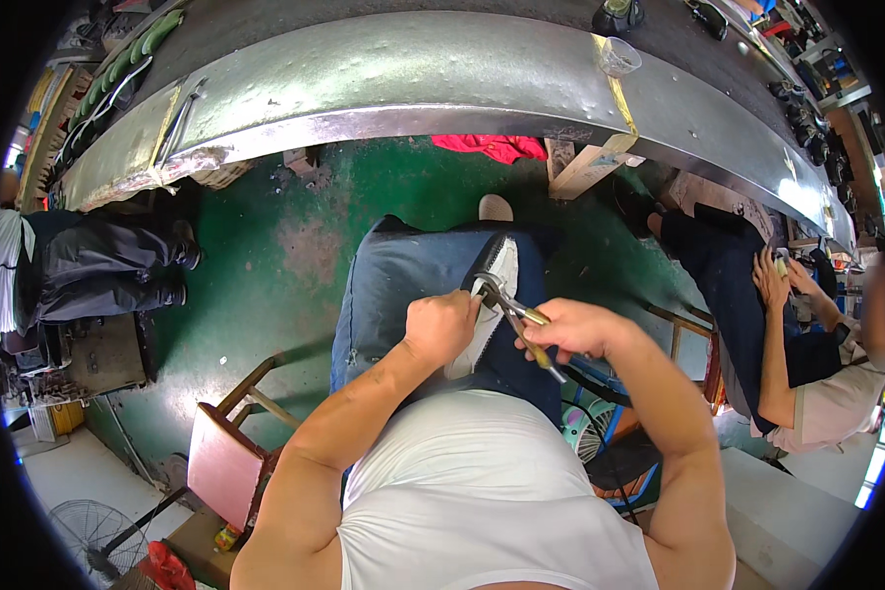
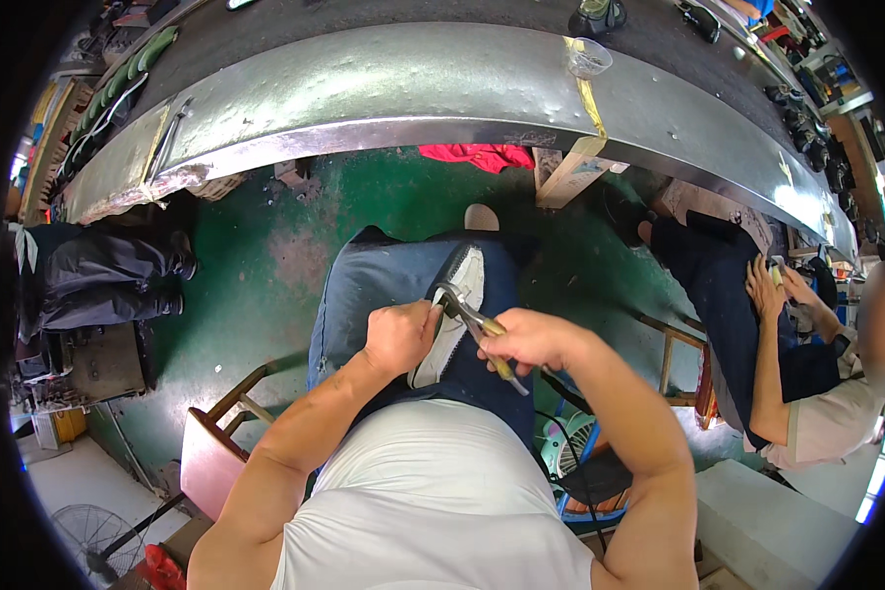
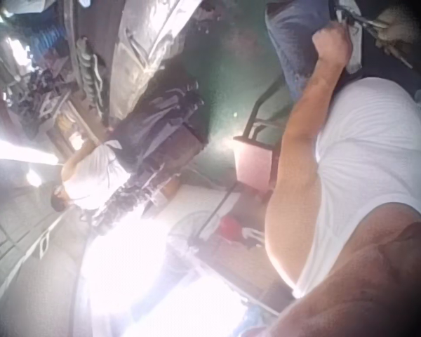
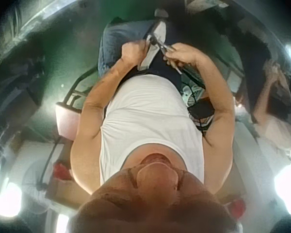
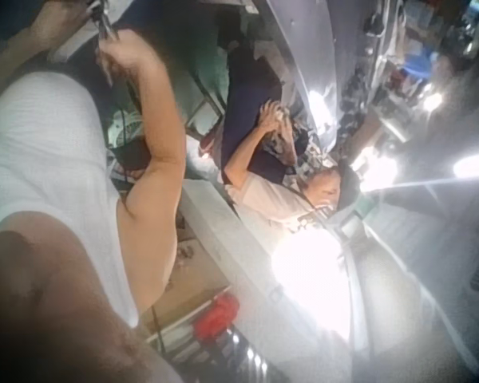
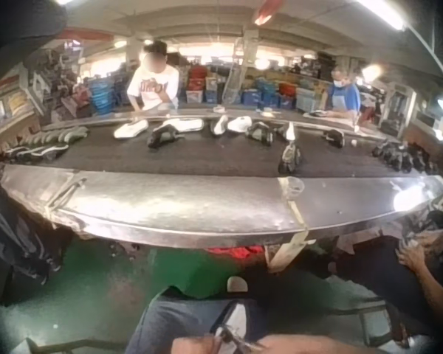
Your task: Pulling and attaching shoe upper components onto a last and sole using pliers on a factory assembly line.
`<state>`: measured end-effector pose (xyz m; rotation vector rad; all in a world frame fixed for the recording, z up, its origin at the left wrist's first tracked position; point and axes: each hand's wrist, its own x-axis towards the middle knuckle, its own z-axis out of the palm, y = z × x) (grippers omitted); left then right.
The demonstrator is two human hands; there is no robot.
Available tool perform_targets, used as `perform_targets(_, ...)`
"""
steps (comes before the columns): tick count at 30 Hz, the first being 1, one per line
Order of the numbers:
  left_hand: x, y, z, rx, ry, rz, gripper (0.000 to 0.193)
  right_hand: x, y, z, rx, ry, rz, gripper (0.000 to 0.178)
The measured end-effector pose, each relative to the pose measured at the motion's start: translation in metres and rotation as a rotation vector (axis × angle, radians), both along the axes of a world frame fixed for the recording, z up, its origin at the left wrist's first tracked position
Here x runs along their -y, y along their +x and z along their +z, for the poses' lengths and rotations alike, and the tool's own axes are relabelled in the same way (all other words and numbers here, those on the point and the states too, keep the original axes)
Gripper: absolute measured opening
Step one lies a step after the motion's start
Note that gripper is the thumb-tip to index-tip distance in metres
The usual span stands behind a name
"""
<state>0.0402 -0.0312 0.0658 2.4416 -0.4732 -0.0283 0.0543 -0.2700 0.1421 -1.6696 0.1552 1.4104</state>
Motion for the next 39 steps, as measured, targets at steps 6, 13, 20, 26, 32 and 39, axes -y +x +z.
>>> perform_targets(6, -0.002, 0.021, -0.071, -0.251, -0.386, 0.314, 0.040, -0.030, 0.027, 0.009, 0.404, -0.333, 0.482, 0.031)
perform_targets(13, -0.022, 0.017, -0.077, -1.259, -1.395, 0.254, 0.053, -0.045, -0.011, -0.042, 0.723, -0.295, 0.228, 0.028)
perform_targets(20, -0.018, 0.031, -0.065, -1.094, -1.146, 0.319, 0.059, -0.050, -0.026, -0.081, 0.779, -0.245, -0.066, 0.029)
perform_targets(26, -0.006, 0.034, -0.070, -1.225, -1.236, 0.439, 0.061, -0.054, -0.018, -0.080, 0.149, 0.007, -0.373, 0.025)
perform_targets(32, 0.002, 0.042, -0.058, -1.185, -1.071, 0.429, 0.060, -0.062, -0.048, -0.108, 0.230, 0.065, -0.602, 0.025)
perform_targets(39, 0.013, 0.047, -0.044, -1.247, -1.005, 0.390, 0.054, 0.006, -0.042, -0.126, -0.358, 0.624, -0.721, 0.028)
